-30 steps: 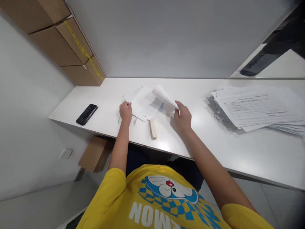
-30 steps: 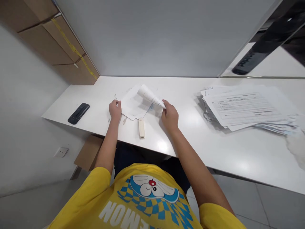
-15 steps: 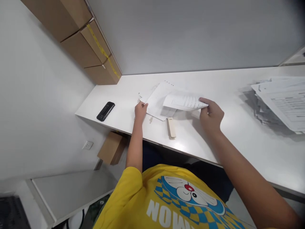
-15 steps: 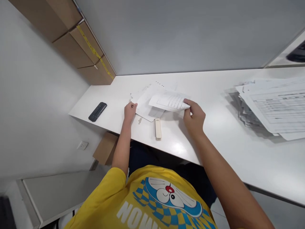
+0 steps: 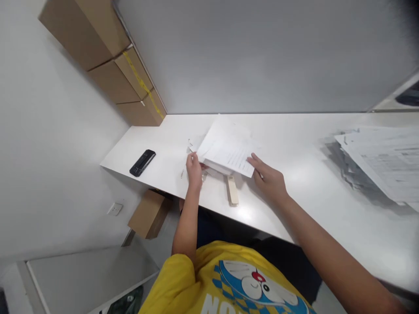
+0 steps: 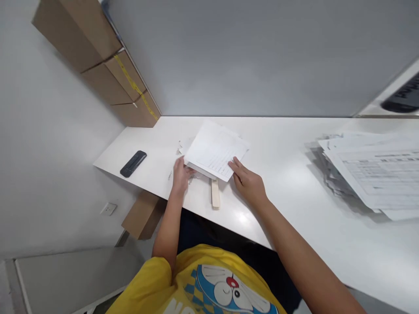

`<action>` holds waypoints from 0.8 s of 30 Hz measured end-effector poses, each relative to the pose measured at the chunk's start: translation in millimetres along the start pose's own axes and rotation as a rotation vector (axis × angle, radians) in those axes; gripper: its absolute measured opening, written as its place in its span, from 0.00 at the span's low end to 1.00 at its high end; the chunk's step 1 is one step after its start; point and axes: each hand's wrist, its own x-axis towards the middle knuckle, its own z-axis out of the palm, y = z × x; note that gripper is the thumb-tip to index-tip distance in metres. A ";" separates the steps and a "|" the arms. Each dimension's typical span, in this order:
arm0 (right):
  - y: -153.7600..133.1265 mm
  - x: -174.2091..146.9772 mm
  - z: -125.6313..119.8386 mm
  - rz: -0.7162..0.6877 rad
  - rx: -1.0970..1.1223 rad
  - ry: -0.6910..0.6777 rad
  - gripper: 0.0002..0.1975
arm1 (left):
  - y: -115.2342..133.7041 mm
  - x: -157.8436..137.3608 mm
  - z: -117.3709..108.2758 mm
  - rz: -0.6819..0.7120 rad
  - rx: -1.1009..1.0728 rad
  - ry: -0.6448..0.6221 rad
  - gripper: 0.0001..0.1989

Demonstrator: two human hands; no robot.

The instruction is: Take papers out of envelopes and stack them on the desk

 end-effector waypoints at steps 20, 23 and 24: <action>-10.3 21.9 -40.3 0.221 0.376 -0.101 0.31 | 55.6 -70.3 1.7 0.121 -0.066 -0.389 0.28; -18.3 7.0 -40.3 0.275 0.644 -0.291 0.37 | 54.2 -75.2 -0.1 0.069 0.028 -0.542 0.32; -19.5 -1.3 -42.4 0.316 0.682 -0.346 0.38 | 52.0 -75.2 -0.7 0.064 0.059 -0.573 0.34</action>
